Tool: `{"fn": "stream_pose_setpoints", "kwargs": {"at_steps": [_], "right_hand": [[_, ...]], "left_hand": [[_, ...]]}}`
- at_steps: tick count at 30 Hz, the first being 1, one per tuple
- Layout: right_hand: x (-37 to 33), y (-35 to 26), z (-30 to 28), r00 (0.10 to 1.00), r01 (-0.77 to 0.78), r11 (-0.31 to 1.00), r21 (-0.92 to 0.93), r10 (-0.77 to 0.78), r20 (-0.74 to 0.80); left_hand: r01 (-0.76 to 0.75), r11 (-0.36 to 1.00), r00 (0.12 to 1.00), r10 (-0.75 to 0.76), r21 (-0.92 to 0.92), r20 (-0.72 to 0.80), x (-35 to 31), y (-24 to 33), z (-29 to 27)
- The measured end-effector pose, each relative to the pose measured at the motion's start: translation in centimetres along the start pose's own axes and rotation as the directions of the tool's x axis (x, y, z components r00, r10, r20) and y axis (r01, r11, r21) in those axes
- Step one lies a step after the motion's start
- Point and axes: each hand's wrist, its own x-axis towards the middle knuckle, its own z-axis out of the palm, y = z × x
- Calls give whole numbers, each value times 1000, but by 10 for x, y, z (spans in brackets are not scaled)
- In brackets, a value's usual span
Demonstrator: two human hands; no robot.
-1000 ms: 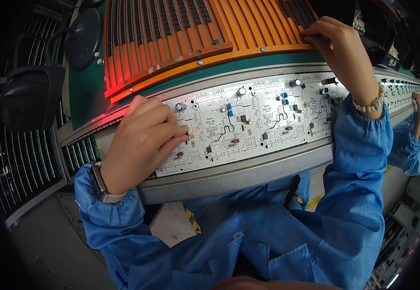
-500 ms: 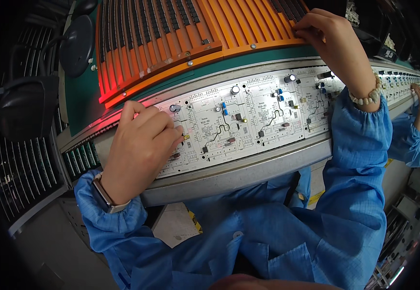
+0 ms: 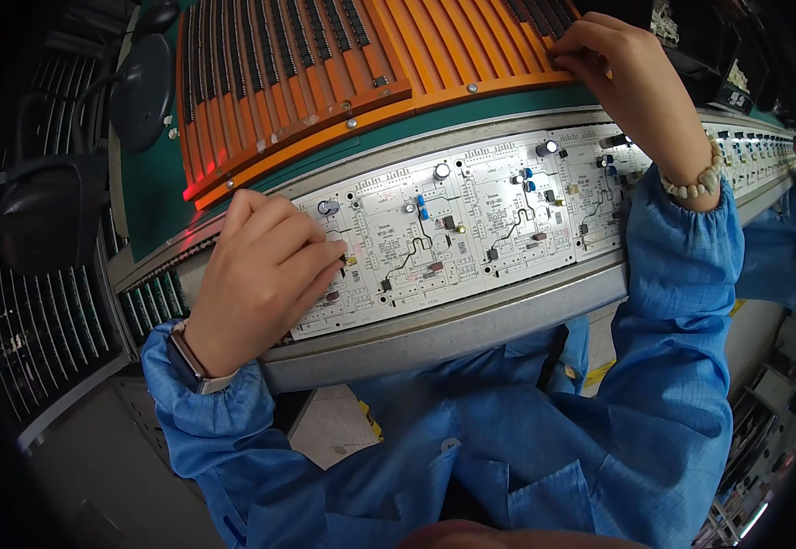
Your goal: Assembling electronic components onto a printed circuit board at a factory workstation.
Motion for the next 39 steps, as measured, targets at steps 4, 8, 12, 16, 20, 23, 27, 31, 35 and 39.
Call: {"fn": "stream_pose_setpoints", "kwargs": {"at_steps": [4,8,12,16,20,23,27,31,35,39], "right_hand": [[14,-8,-7,951,-308,891,333,282,126],[13,-38,-29,986,-153,988,30,151,65],[4,-4,3,1000,8,1000,2,-8,-11],[0,-2,4,999,41,997,-58,-42,-16],[-2,-9,5,999,11,996,-90,-14,-31],[1,-14,4,999,-1,996,-95,-3,-40],[3,-17,1,998,-53,998,-16,52,-38],[6,-24,1,996,-87,996,-6,86,-23],[4,-27,0,994,-111,993,29,111,-10],[1,-31,0,995,-102,995,-2,102,6]], "left_hand": [[-7,999,1000,8,53,-14,-2,3,1],[-75,988,997,76,132,-2,3,5,-2],[-84,977,996,82,194,19,-1,10,-2],[-96,969,995,91,226,35,-2,13,-3],[-135,943,991,130,303,38,-6,17,-1],[-163,942,987,158,295,42,-8,16,0],[-123,978,990,134,167,-55,-8,-2,3],[-114,989,975,129,95,-179,-11,-17,13],[-113,993,979,106,-31,-176,-12,-20,17],[-110,991,987,99,-82,-127,-15,-19,19]]}}
